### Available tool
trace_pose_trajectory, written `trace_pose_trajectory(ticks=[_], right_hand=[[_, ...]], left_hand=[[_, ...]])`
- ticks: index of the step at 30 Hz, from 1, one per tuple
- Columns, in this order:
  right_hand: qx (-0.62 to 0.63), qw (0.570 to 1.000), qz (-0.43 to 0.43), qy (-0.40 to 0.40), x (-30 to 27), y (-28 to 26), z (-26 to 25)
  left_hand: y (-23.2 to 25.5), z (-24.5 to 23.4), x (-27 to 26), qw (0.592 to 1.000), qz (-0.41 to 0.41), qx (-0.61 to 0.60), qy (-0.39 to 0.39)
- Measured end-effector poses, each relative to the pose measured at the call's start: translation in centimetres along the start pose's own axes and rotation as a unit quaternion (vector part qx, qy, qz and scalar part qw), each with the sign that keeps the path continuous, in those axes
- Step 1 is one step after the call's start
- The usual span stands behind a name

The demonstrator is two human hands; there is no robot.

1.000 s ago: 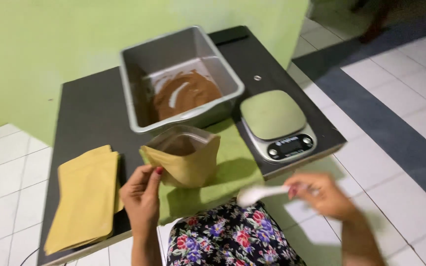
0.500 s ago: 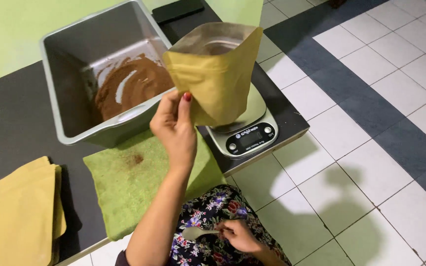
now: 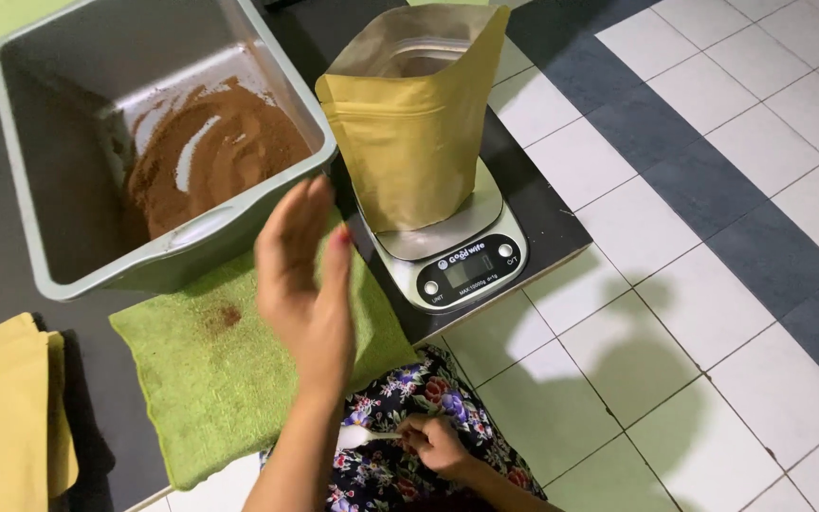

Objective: Scooping coffee grounds from a container into a paper bag and weighing it on a digital scale.

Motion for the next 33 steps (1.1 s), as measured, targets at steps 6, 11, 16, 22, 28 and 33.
trace_pose_trajectory(ticks=[6,11,16,22,28,33], right_hand=[[0.030,0.999,-0.035,-0.009,0.1,-0.5,-0.2],[0.057,0.997,-0.011,-0.046,0.3,-0.6,0.1],[0.044,0.998,-0.050,-0.021,0.9,-1.7,-0.3],[0.044,0.997,-0.067,-0.007,1.4,-0.6,0.3],[0.040,0.996,-0.083,0.008,1.4,-1.4,-0.2],[0.057,0.998,-0.039,-0.014,1.2,-1.7,-0.5]], left_hand=[[-3.3,-11.2,-9.4,0.986,-0.008,0.027,0.163],[-5.1,-15.0,-11.3,0.963,-0.124,0.006,0.241],[-4.9,-14.3,-10.5,0.963,-0.178,0.027,0.201],[-5.3,-14.6,-10.9,0.958,-0.195,0.055,0.201],[-5.3,-14.5,-10.9,0.956,-0.203,0.091,0.190],[-4.7,-13.9,-10.5,0.949,-0.214,0.092,0.211]])
Point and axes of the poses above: each hand's wrist, its own x-axis towards the middle knuckle, its own z-axis out of the palm, y = z × x, the point moved 4 cm from there along x, towards the middle knuckle, and after that the axes turned 10 degrees about -x, right-handed, at the moved point
